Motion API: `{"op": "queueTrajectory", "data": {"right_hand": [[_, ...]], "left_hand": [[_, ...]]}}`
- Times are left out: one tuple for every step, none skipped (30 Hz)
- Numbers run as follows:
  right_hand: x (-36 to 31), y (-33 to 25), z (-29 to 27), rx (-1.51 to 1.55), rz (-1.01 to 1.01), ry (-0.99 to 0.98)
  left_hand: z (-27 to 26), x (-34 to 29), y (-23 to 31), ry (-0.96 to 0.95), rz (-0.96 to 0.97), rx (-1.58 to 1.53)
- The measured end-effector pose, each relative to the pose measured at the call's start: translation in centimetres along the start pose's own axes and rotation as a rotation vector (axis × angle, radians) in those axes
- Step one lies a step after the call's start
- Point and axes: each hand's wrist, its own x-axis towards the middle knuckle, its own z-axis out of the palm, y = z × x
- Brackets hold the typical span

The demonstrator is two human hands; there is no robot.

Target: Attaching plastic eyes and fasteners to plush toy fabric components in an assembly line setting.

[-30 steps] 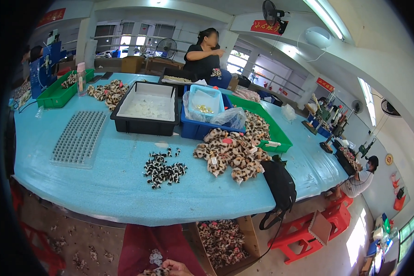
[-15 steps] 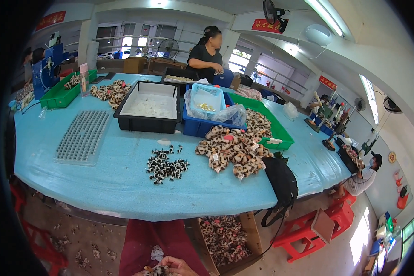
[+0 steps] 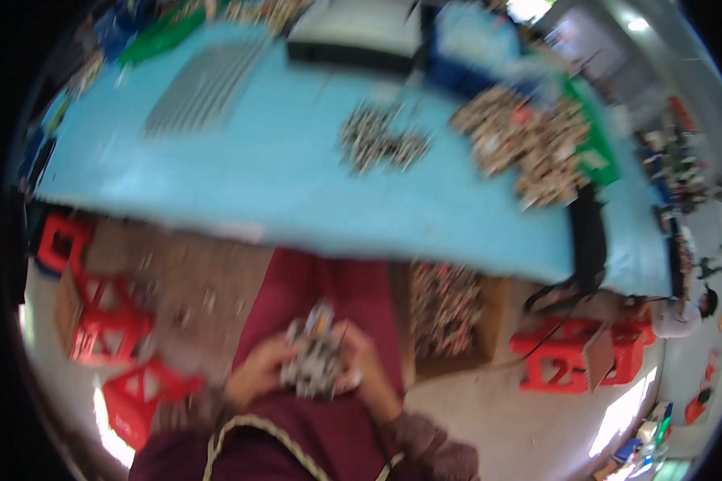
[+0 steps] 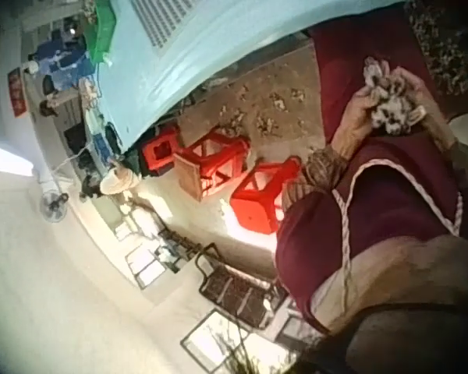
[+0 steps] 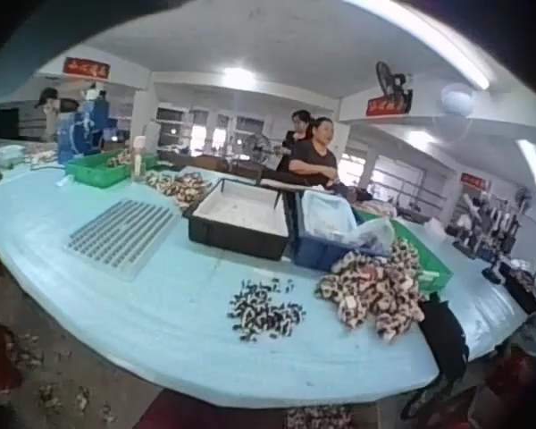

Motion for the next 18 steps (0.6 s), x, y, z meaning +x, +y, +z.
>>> {"op": "queueTrajectory", "data": {"right_hand": [[0.7, 0.5, -1.1, -0.171, -0.025, -0.014], [1.1, -1.5, -0.9, -0.18, 0.041, -0.04], [1.6, -3.3, -0.4, -0.203, 0.054, -0.005], [2.3, -1.8, -2.1, -0.123, -0.026, 0.01], [2.9, -2.9, -2.4, -0.094, 0.001, 0.021], [3.1, -3.1, -2.7, 0.045, 0.024, -0.012], [3.3, -4.0, -1.8, -0.014, 0.018, -0.037], [3.2, -4.1, -1.2, -0.076, 0.008, -0.061], [2.9, -3.9, -0.9, -0.065, 0.024, -0.054], [2.6, -3.6, -0.7, -0.169, 0.106, -0.141], [2.4, -3.3, -0.5, -0.271, 0.187, -0.229], [2.2, -2.7, -0.4, -0.264, 0.198, -0.222], [2.0, -1.8, -0.3, -0.262, 0.191, -0.187], [1.8, -1.1, -0.3, -0.26, 0.184, -0.153], [1.6, -0.7, -0.4, -0.196, 0.185, -0.112], [1.6, -0.5, -0.5, -0.19, 0.194, -0.108], [1.5, -0.4, -0.5, -0.15, 0.196, -0.091], [1.4, -0.3, -0.6, -0.111, 0.198, -0.072]], "left_hand": [[-1.4, 1.2, 0.0, -0.082, -0.04, -0.049], [-0.8, 1.6, 0.8, -0.029, -0.027, -0.037], [-1.1, 1.6, 0.9, 0.035, -0.064, -0.084], [-1.6, 2.0, 0.8, 0.07, -0.09, -0.116], [-2.0, 1.8, 0.7, 0.115, -0.099, -0.142], [-2.2, 1.7, 0.6, 0.124, -0.138, -0.112], [-1.8, 1.3, 0.9, 0.124, -0.176, -0.078], [-1.7, 1.1, 0.7, 0.142, -0.19, -0.087], [-1.5, 1.0, 0.5, 0.184, -0.208, -0.111], [-1.4, 0.9, 0.3, 0.221, -0.226, -0.133], [-1.4, 0.7, 0.2, 0.254, -0.221, -0.151], [-0.9, 0.7, 0.3, 0.26, -0.234, -0.156], [-0.1, 0.6, 0.5, 0.312, -0.283, -0.19], [0.3, 0.5, 0.5, 0.364, -0.332, -0.223], [0.1, 0.3, 0.2, 0.375, -0.341, -0.226], [-0.3, 0.3, -0.3, 0.291, -0.31, -0.186], [-0.7, 0.3, -0.7, 0.206, -0.279, -0.147], [-0.9, 0.3, -0.8, 0.213, -0.288, -0.152]]}}
